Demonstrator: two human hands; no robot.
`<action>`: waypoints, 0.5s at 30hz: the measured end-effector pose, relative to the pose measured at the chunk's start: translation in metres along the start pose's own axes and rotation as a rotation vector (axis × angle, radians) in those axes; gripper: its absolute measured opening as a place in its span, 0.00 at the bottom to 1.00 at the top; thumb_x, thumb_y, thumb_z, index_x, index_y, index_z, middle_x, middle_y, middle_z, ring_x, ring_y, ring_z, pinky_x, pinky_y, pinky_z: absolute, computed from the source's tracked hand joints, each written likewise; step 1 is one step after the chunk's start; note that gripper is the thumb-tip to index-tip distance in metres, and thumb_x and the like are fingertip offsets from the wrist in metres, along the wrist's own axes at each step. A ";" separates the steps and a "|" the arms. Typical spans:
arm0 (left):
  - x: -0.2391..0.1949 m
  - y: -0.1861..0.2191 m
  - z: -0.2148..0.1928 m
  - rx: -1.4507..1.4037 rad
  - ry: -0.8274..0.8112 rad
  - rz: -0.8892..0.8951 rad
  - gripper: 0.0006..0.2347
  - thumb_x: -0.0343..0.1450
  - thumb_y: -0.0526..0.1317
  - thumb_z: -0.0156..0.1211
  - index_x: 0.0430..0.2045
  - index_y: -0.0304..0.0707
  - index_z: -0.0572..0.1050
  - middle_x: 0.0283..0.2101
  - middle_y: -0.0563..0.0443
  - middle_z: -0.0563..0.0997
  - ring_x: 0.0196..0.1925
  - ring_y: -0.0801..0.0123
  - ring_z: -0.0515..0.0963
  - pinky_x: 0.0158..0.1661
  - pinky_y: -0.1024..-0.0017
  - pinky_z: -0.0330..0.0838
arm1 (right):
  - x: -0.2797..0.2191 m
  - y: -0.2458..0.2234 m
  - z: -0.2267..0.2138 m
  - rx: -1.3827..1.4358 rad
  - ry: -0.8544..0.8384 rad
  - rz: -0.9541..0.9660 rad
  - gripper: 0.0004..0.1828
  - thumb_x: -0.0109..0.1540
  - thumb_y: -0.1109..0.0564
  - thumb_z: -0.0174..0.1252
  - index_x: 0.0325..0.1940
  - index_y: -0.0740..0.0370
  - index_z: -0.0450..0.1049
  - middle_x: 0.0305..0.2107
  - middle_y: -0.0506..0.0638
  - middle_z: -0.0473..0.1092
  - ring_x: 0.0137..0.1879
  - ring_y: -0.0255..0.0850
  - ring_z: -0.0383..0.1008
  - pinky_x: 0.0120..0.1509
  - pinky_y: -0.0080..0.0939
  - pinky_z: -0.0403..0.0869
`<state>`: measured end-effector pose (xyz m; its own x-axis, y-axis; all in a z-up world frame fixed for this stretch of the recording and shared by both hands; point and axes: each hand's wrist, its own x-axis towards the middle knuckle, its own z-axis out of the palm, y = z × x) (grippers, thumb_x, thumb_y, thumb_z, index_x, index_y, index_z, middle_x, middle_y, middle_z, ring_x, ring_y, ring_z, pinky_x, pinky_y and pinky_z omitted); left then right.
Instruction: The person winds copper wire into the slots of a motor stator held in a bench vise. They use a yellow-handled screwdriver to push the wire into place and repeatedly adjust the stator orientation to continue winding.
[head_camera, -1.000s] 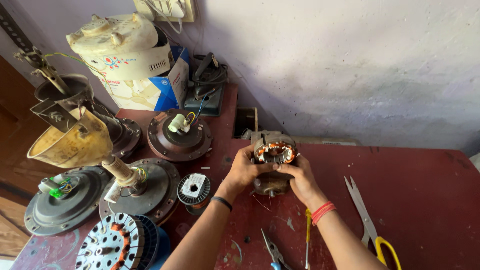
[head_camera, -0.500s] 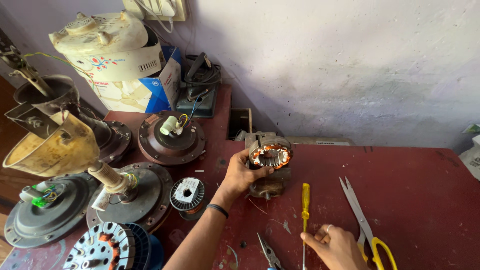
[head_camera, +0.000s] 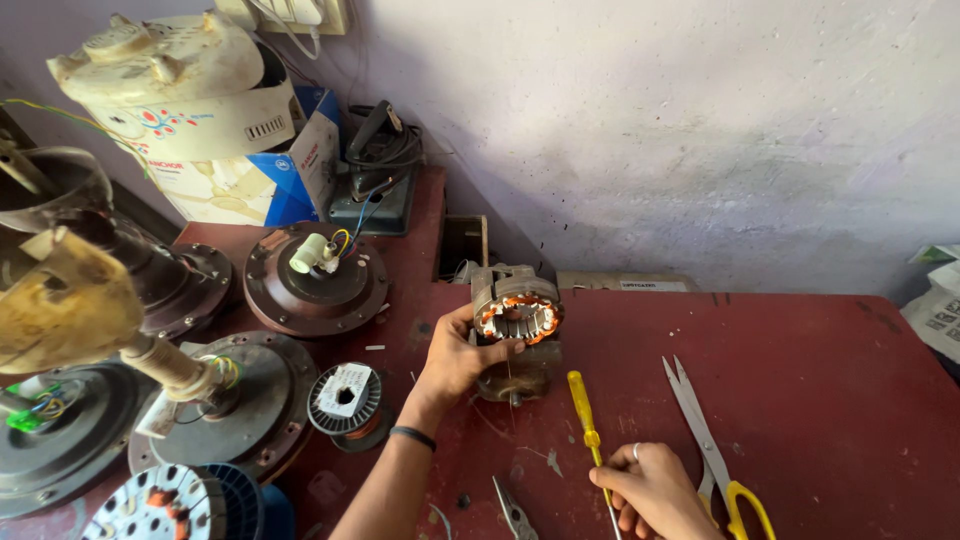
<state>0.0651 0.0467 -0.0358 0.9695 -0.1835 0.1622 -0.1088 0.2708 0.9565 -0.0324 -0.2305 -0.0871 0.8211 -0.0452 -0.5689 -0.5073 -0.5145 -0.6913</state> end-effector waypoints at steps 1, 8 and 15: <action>0.000 -0.001 0.000 -0.034 0.003 0.009 0.17 0.60 0.26 0.74 0.42 0.33 0.82 0.42 0.51 0.87 0.44 0.73 0.84 0.49 0.69 0.81 | 0.004 0.003 0.000 0.016 -0.003 0.011 0.12 0.61 0.57 0.65 0.35 0.72 0.80 0.15 0.53 0.73 0.14 0.36 0.71 0.15 0.36 0.64; -0.001 -0.010 0.000 -0.031 0.026 0.066 0.17 0.60 0.25 0.73 0.44 0.32 0.82 0.41 0.51 0.87 0.42 0.74 0.83 0.47 0.73 0.79 | 0.018 0.008 -0.001 0.561 0.116 -0.030 0.10 0.62 0.57 0.59 0.36 0.69 0.74 0.17 0.57 0.68 0.14 0.41 0.66 0.14 0.42 0.60; -0.002 -0.025 0.002 -0.074 0.060 0.139 0.19 0.61 0.25 0.73 0.46 0.32 0.81 0.43 0.53 0.86 0.45 0.76 0.82 0.50 0.74 0.77 | 0.041 -0.104 -0.037 0.970 0.278 -0.780 0.07 0.72 0.57 0.53 0.48 0.61 0.63 0.29 0.55 0.72 0.29 0.44 0.74 0.27 0.40 0.69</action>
<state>0.0656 0.0388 -0.0598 0.9578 -0.0835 0.2750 -0.2285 0.3592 0.9048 0.0641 -0.2107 -0.0219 0.9536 -0.2522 0.1644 0.2470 0.3430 -0.9063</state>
